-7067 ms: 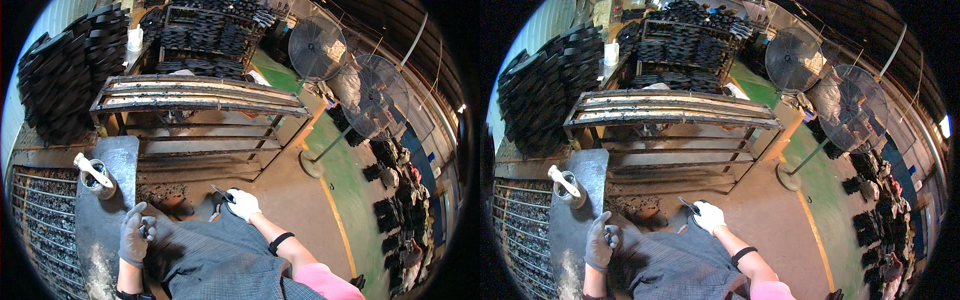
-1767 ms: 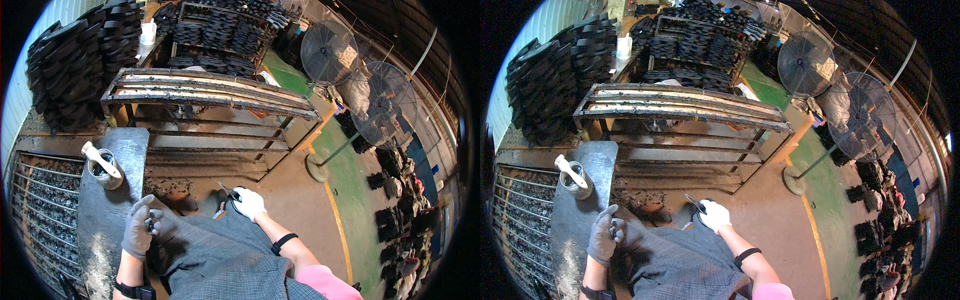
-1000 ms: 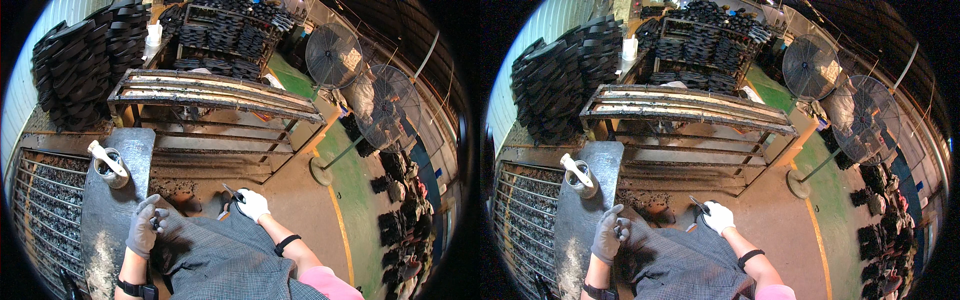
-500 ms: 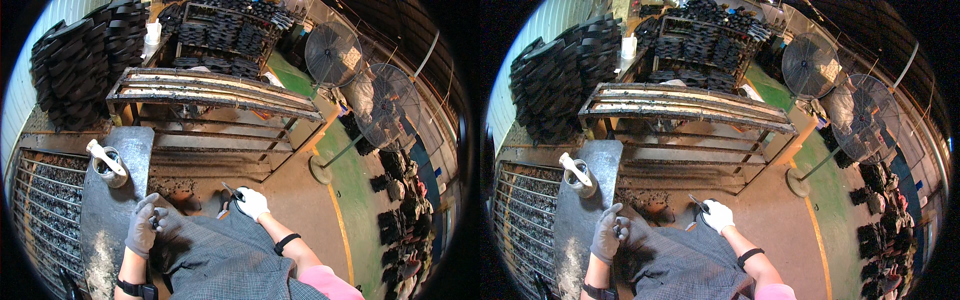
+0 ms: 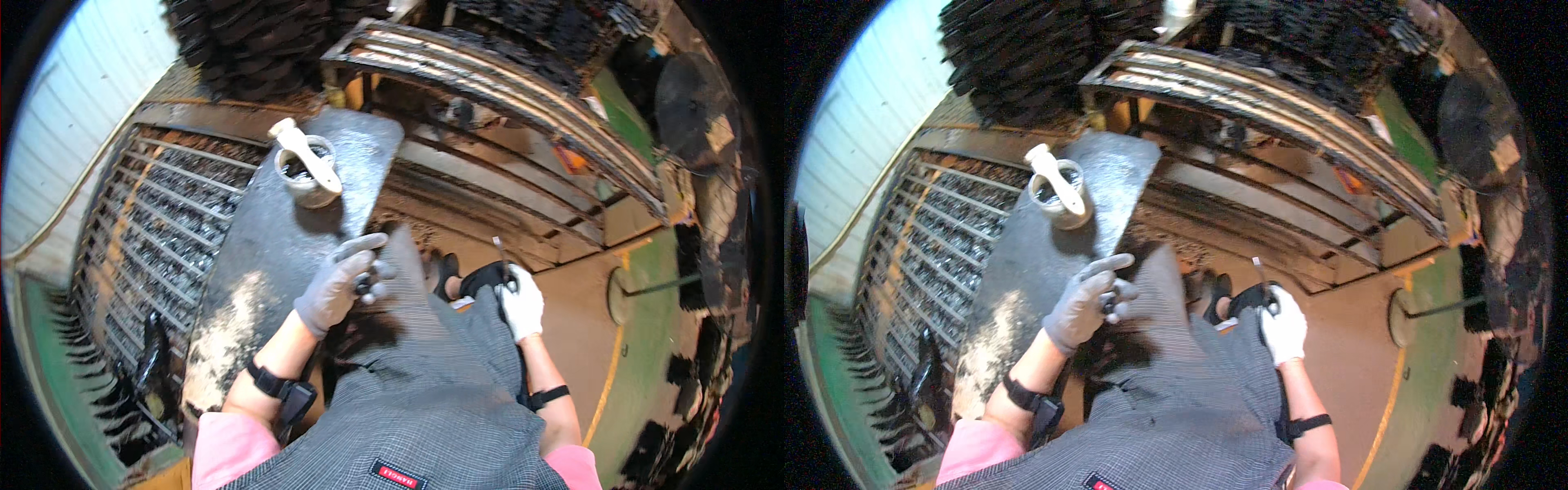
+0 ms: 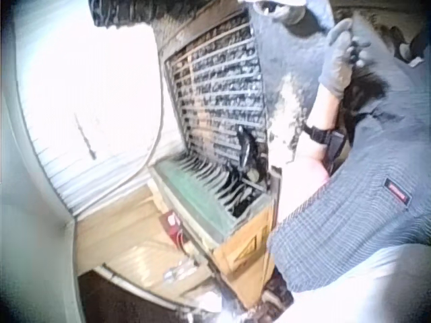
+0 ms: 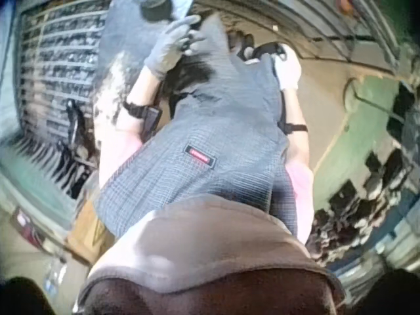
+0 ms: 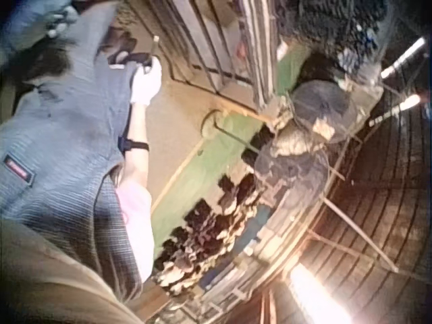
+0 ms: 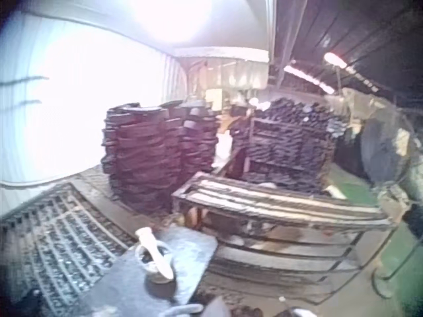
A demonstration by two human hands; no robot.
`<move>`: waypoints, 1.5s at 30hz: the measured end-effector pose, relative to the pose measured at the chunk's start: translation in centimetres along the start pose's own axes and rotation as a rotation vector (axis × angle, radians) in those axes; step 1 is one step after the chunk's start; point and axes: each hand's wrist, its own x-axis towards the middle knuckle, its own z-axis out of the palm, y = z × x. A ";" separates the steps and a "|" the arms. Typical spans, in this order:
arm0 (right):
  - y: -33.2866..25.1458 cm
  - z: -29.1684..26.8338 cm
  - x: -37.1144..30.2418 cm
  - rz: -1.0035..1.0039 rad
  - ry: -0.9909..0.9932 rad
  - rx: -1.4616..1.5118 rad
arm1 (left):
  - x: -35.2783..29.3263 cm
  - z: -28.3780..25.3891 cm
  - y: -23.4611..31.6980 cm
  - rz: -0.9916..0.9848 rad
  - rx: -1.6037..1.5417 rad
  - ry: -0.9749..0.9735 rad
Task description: Applying black adhesive or paint to the edges of a shoe sole using a brush and then placing the shoe back onto a conveyor belt.
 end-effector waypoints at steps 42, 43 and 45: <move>-0.8 8.1 8.2 -0.404 -0.343 0.038 | -18.0 -8.8 -0.5 0.539 1.683 0.707; -0.6 7.8 8.1 -0.411 -0.343 0.042 | -19.2 -10.2 1.4 0.444 1.736 0.881; -1.0 6.7 7.6 -0.372 -0.334 0.054 | -21.3 -13.3 4.9 -0.010 1.839 1.323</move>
